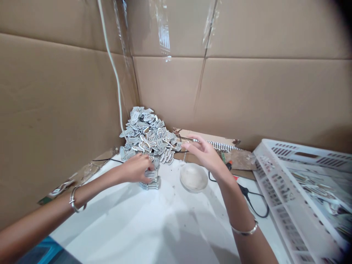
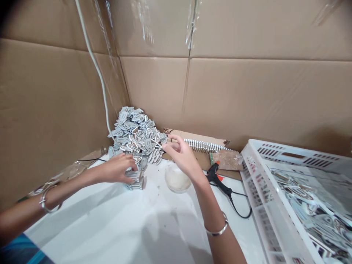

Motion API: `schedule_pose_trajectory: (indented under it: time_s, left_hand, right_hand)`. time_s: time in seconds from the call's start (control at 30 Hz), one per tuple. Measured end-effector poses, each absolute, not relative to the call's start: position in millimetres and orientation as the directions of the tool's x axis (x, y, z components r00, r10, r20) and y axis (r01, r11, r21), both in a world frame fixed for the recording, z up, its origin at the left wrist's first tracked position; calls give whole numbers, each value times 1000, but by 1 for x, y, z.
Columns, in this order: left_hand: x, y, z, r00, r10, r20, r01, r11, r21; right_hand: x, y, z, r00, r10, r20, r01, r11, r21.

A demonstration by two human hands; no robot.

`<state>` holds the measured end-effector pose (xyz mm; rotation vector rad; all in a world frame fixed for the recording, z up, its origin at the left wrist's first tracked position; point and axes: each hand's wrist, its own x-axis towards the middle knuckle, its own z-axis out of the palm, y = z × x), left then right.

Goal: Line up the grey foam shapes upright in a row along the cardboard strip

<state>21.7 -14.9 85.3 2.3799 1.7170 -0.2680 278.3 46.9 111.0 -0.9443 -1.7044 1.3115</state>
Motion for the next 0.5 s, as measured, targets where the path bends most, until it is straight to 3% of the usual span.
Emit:
schedule_pose_trajectory:
  time_s: [0.5]
  left_hand:
    - [29, -12, 75, 326, 899, -293, 941, -338, 12]
  right_hand:
    - [281, 46, 115, -393, 905, 162, 80, 210, -975]
